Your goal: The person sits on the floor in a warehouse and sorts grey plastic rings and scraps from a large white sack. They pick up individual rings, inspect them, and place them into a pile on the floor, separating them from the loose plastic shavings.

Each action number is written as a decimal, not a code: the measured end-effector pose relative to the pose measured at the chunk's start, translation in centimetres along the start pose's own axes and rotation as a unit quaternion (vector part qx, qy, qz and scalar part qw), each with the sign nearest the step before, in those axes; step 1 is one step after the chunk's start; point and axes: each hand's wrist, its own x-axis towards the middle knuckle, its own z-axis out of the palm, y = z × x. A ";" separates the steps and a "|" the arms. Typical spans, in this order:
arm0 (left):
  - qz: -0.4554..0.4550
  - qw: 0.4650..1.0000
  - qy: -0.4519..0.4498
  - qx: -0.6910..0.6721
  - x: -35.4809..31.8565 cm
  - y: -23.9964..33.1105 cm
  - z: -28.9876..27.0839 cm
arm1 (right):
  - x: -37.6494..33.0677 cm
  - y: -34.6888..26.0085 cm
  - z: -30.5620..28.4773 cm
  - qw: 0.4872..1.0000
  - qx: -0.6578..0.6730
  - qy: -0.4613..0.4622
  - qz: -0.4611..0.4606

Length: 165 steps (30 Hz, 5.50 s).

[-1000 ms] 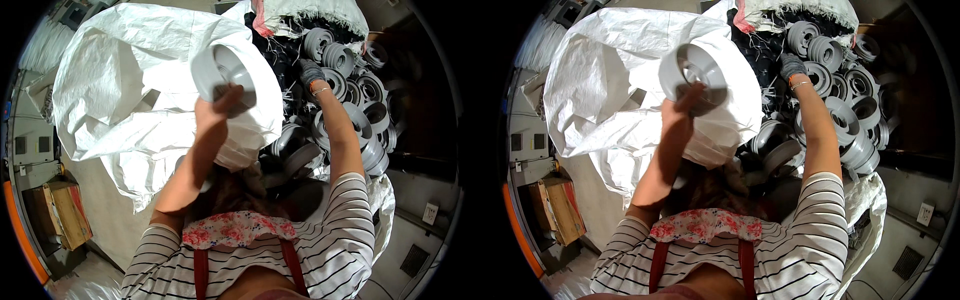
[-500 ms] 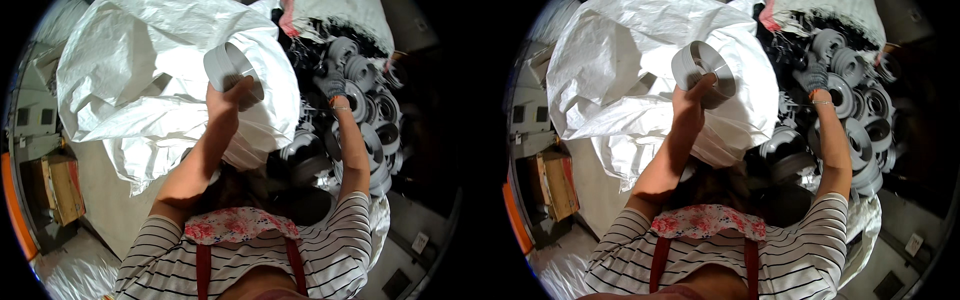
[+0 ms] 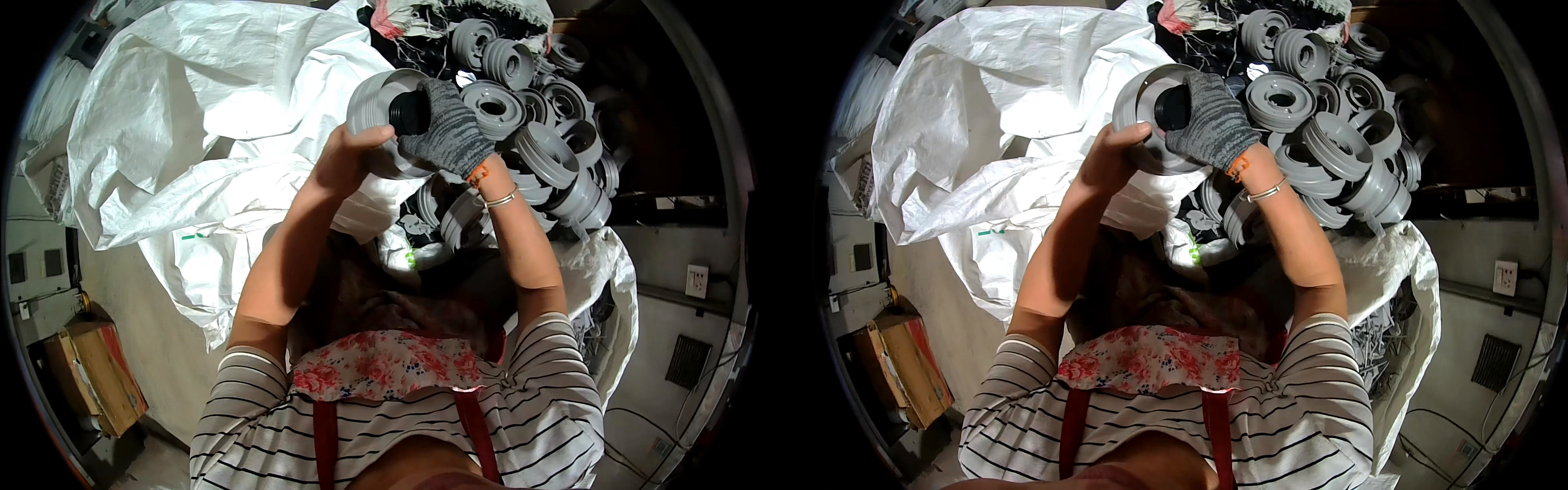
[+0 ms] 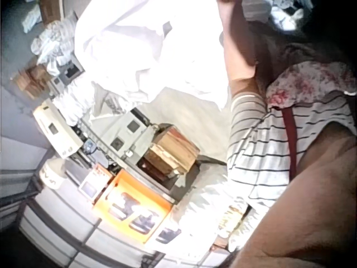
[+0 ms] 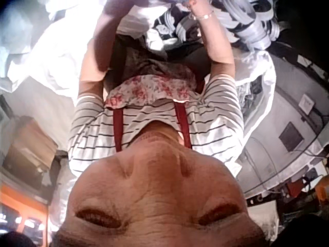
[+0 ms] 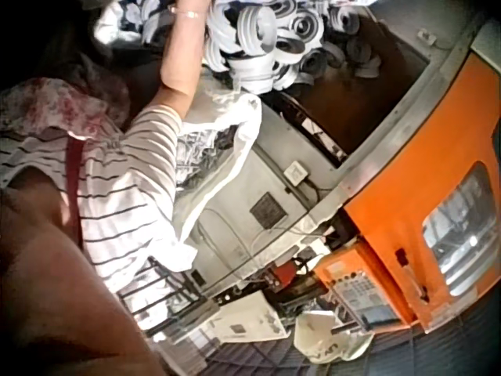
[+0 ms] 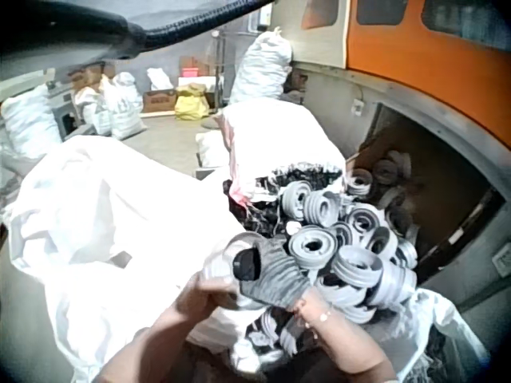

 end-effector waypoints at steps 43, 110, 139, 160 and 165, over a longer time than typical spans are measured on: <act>0.077 0.942 -0.143 0.294 -0.9 -2.6 -4.0 | -5.8 -0.1 1.3 0.995 0.050 -0.019 -0.079; 0.080 0.955 0.274 -0.085 0.5 -1.0 -2.8 | 10.7 19.5 16.0 0.942 -0.246 -0.136 0.181; -0.019 0.988 -0.130 0.082 -2.8 -1.0 -1.8 | -6.5 -0.8 1.0 0.980 -0.019 -0.057 -0.188; 0.100 0.972 -0.001 0.213 -1.8 -4.4 0.1 | -6.5 0.6 2.1 0.991 0.129 0.025 0.039; 0.262 0.858 0.124 0.423 -2.7 -1.9 -0.7 | -5.2 9.0 4.6 0.994 0.103 -0.041 0.007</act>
